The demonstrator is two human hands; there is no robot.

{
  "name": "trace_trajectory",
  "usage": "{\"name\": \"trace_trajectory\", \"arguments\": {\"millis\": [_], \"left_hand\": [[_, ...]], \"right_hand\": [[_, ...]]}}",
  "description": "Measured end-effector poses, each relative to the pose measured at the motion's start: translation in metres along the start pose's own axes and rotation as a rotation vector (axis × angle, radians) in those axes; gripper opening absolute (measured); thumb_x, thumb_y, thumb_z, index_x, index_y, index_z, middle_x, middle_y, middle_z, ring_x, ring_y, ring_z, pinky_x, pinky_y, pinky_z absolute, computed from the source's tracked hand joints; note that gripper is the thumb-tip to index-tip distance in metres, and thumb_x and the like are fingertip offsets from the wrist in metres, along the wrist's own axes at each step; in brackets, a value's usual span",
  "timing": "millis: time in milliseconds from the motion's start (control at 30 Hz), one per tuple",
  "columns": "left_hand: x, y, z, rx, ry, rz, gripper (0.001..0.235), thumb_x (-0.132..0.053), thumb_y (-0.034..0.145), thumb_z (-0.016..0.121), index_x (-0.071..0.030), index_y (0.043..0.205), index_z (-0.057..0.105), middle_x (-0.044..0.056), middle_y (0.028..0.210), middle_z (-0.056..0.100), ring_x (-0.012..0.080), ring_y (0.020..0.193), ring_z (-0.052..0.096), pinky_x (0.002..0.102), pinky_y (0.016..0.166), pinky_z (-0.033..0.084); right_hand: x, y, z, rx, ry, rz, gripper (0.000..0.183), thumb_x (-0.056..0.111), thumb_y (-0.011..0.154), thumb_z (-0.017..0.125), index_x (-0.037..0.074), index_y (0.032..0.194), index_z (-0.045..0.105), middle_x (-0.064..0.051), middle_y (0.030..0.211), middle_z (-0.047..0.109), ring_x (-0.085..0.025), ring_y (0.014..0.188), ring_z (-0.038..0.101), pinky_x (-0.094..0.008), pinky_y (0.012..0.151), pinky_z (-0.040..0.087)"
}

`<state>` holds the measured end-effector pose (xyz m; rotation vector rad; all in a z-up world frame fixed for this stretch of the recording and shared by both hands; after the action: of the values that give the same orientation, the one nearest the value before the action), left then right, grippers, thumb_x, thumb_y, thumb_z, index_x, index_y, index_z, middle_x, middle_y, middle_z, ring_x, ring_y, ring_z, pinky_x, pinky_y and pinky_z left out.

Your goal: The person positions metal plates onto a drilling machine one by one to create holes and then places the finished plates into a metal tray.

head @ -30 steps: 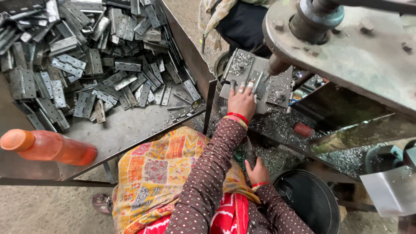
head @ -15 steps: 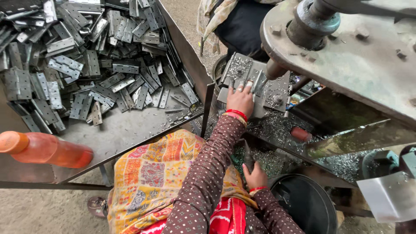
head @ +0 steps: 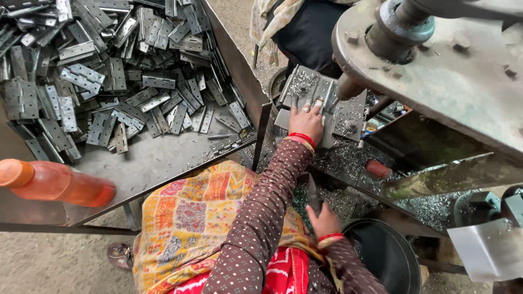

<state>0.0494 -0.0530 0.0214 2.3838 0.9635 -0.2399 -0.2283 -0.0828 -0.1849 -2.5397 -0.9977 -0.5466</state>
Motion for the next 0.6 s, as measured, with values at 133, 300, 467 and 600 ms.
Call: {"name": "trace_trajectory", "arguments": {"millis": [133, 300, 467, 600], "left_hand": [[-0.002, 0.001, -0.007, 0.072, 0.011, 0.007, 0.023, -0.018, 0.089, 0.055, -0.014, 0.089, 0.078, 0.002, 0.131, 0.065, 0.0248, 0.125, 0.060, 0.060, 0.110, 0.035], [0.014, -0.042, -0.033, 0.225, -0.033, 0.043, 0.023, -0.020, 0.096, 0.055, -0.016, 0.104, 0.076, -0.002, 0.131, 0.068, 0.0199, 0.119, 0.064, 0.056, 0.115, 0.037], [0.086, -0.184, -0.132, -0.154, -0.100, -0.023, 0.022, -0.034, 0.098, 0.065, -0.019, 0.111, 0.074, 0.002, 0.135, 0.066, 0.0259, 0.121, 0.064, 0.050, 0.094, 0.047], [0.148, -0.310, -0.214, 0.003, -0.223, -0.359, 0.029, -0.022, 0.102, 0.069, -0.007, 0.126, 0.071, 0.017, 0.139, 0.064, 0.0383, 0.122, 0.063, 0.046, 0.103, 0.050]], "right_hand": [[-0.009, -0.001, 0.030, -0.090, -0.017, -0.017, 0.065, 0.061, 0.088, 0.062, 0.003, 0.118, 0.061, -0.028, 0.094, 0.073, -0.049, 0.088, 0.071, -0.057, 0.076, 0.056], [-0.015, 0.011, 0.014, -0.001, 0.060, -0.152, 0.084, 0.064, 0.095, 0.068, -0.009, 0.134, 0.052, -0.035, 0.110, 0.067, -0.051, 0.101, 0.066, -0.053, 0.083, 0.054], [0.036, -0.022, -0.082, 0.057, 0.028, -0.186, 0.057, 0.052, 0.095, 0.072, 0.001, 0.121, 0.065, -0.023, 0.102, 0.072, -0.041, 0.095, 0.070, -0.052, 0.084, 0.054], [0.117, -0.088, -0.162, -0.314, -0.157, -0.674, 0.050, 0.027, 0.092, 0.082, 0.001, 0.131, 0.062, -0.021, 0.131, 0.060, -0.041, 0.122, 0.059, -0.048, 0.106, 0.048]]}}
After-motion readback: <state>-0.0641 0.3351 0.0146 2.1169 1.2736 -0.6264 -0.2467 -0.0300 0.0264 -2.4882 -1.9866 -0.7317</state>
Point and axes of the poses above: each hand's wrist, its own y-axis towards the middle knuckle, its own z-axis out of the palm, x = y × z, the point moved 6 cm from there along y, towards the middle knuckle
